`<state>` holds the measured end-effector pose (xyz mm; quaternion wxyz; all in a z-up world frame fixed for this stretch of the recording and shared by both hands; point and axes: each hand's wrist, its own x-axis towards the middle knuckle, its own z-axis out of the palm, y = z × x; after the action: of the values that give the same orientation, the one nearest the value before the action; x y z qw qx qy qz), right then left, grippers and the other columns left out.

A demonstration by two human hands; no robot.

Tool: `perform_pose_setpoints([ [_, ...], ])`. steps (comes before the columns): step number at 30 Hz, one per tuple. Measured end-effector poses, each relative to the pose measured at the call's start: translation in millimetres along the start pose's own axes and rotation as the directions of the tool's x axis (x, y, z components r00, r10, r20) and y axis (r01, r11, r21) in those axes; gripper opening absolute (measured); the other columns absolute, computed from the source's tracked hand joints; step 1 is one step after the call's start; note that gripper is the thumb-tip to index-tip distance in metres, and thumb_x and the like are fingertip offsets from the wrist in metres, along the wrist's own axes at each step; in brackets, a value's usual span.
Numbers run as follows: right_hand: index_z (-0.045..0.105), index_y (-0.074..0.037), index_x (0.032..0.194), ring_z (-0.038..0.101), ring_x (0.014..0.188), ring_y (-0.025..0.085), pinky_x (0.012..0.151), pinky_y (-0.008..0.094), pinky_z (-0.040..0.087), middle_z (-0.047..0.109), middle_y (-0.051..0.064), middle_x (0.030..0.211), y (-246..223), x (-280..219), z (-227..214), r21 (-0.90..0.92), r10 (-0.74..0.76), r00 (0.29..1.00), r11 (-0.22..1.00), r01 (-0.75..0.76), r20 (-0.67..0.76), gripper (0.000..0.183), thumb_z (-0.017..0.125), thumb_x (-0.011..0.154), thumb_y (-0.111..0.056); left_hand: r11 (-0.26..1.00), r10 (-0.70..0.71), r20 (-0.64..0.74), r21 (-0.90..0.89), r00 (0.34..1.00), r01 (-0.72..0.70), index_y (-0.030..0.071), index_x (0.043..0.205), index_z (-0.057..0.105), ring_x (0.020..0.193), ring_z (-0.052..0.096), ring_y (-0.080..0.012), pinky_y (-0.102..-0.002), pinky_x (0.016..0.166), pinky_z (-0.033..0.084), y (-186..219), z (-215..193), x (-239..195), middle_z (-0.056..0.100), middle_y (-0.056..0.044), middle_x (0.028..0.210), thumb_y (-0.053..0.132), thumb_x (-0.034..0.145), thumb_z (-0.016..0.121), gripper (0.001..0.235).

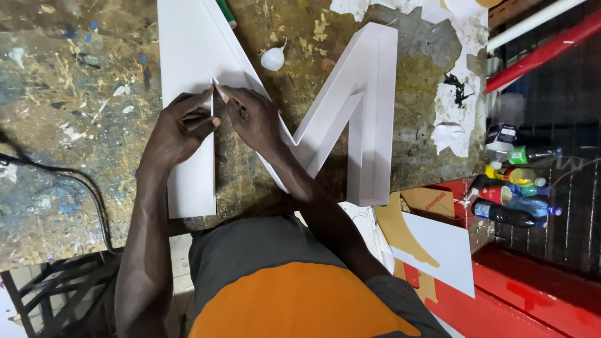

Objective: Assembling a 3D sign letter by applying adhesive to the edges and attaching side panels.

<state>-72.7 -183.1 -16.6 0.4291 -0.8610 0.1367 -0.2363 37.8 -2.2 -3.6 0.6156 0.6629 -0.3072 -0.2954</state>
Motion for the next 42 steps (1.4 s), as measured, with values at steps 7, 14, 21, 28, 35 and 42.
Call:
perform_pose_setpoints([
  [7, 0.079, -0.019, 0.143, 0.083, 0.078, 0.023, 0.066, 0.037, 0.064, 0.084, 0.016, 0.096, -1, 6, -9, 0.061, 0.107, 0.987, 0.991, -0.115, 0.120, 0.037, 0.065, 0.110, -0.011, 1.000, -0.004, 0.026, -0.023, 1.000, 0.004, -0.006, 0.158, 0.063, 0.125, 0.070, -0.0543, -0.055, 0.108, 0.065, 1, -5, 0, 0.061, -0.039, 0.139, 0.001, 0.104, 0.087, 0.059],
  [14, 0.078, -0.015, 0.146, 0.085, 0.108, 0.035, 0.078, 0.038, 0.068, 0.086, 0.024, 0.115, 3, 9, -16, 0.134, 0.106, 0.967, 0.981, -0.140, 0.231, 0.035, 0.070, 0.112, -0.009, 0.999, -0.001, 0.033, -0.033, 0.999, 0.002, -0.004, 0.159, 0.063, 0.128, 0.068, -0.0546, -0.056, 0.109, 0.064, 2, -5, -2, 0.061, -0.039, 0.139, 0.001, 0.105, 0.086, 0.058],
  [21, 0.074, -0.016, 0.154, 0.084, 0.079, 0.018, 0.064, 0.028, 0.063, 0.087, 0.022, 0.115, 15, 11, -14, 0.122, 0.129, 0.955, 0.979, -0.166, 0.269, 0.036, 0.070, 0.118, -0.017, 1.000, 0.020, 0.037, -0.010, 0.999, -0.019, -0.003, 0.160, 0.063, 0.126, 0.070, -0.0543, -0.056, 0.109, 0.064, 4, -6, 3, 0.062, -0.038, 0.138, 0.005, 0.107, 0.085, 0.058],
  [28, 0.078, -0.013, 0.145, 0.085, 0.109, 0.036, 0.074, 0.037, 0.071, 0.086, 0.022, 0.119, 4, 37, -16, -0.011, 0.137, 0.964, 0.990, -0.139, 0.229, 0.034, 0.076, 0.113, -0.025, 0.995, 0.094, 0.065, 0.008, 0.993, -0.095, -0.007, 0.161, 0.061, 0.127, 0.067, -0.0600, -0.063, 0.108, 0.062, -8, -18, 31, 0.060, -0.043, 0.140, -0.002, 0.108, 0.083, 0.057],
  [35, 0.076, -0.014, 0.150, 0.084, 0.110, 0.036, 0.078, 0.037, 0.071, 0.087, 0.022, 0.121, 2, 38, -14, 0.003, 0.146, 0.968, 0.989, -0.150, 0.203, 0.036, 0.075, 0.114, -0.022, 0.996, 0.067, 0.058, 0.056, 0.996, -0.070, -0.005, 0.157, 0.065, 0.124, 0.070, -0.0584, -0.062, 0.105, 0.063, -3, -16, 33, 0.063, -0.041, 0.134, -0.001, 0.108, 0.082, 0.052],
  [42, 0.074, -0.018, 0.153, 0.087, 0.100, 0.032, 0.074, 0.032, 0.071, 0.088, 0.017, 0.116, 0, 34, -15, -0.039, 0.135, 0.970, 0.991, -0.129, 0.202, 0.037, 0.070, 0.117, -0.023, 0.989, 0.099, -0.040, 0.110, 0.994, -0.094, -0.005, 0.152, 0.070, 0.119, 0.073, -0.0554, -0.057, 0.097, 0.068, 0, -3, 21, 0.066, -0.037, 0.128, 0.006, 0.114, 0.080, 0.041],
])
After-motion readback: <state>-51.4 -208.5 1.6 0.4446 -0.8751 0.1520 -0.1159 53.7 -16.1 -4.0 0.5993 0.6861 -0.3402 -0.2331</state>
